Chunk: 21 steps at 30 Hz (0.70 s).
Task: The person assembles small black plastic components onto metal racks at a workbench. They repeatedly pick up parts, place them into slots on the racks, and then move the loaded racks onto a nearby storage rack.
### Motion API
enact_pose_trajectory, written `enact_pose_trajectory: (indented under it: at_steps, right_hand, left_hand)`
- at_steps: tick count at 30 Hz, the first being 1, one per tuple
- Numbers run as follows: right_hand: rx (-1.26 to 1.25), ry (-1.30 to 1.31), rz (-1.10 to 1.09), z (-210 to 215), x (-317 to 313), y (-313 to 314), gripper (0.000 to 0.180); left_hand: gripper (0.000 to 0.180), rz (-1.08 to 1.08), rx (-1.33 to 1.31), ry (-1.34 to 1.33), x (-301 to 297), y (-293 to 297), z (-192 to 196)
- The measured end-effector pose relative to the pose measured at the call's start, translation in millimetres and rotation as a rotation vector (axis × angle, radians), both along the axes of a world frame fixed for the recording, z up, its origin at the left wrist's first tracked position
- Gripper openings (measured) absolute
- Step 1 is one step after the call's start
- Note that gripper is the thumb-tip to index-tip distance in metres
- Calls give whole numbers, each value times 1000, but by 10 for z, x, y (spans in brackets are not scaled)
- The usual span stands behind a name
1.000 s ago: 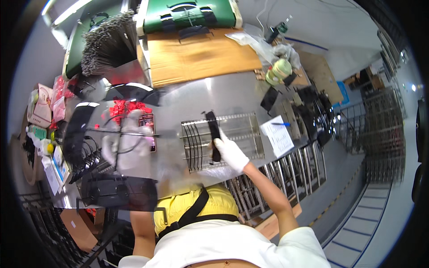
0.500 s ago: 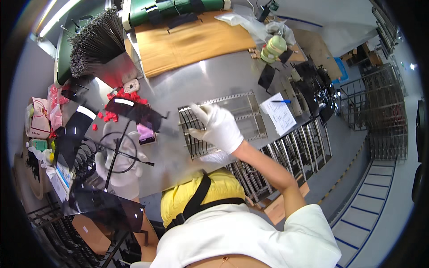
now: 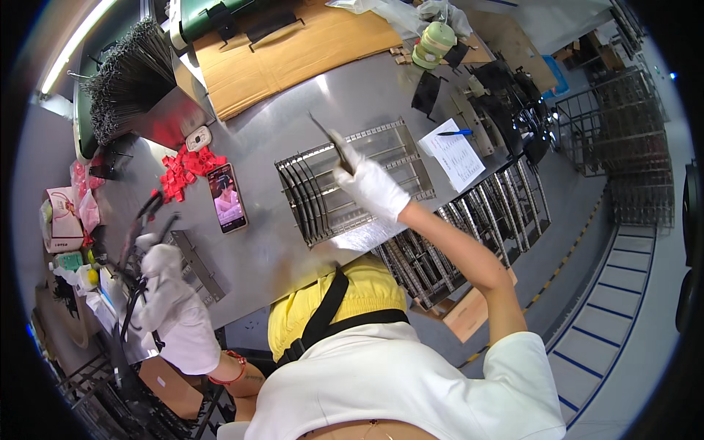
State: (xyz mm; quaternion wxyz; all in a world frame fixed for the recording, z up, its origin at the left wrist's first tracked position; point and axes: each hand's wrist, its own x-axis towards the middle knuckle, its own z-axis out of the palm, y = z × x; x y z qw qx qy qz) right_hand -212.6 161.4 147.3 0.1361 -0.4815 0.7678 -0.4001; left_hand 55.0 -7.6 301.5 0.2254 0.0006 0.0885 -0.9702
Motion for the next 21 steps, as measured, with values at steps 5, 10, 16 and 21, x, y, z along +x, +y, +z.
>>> enact_pose_trajectory:
  at_steps: [5,10,16,21]
  right_hand:
    - [446,-39,156,-564,263,125,29]
    - [546,296,125,-424,280,39,49]
    - [-81,368,198,934,159,-334,70]
    - [151,854,296,1130,244,-372,52]
  left_hand:
    - [63,-84,-81,-131,-36,-38,-154]
    - [73,-282,-223,-207,-14,-38,-252]
    - [76,-541,56,-497,-149,171,-413]
    - [52,-266,-93,-503,-250,583,-289]
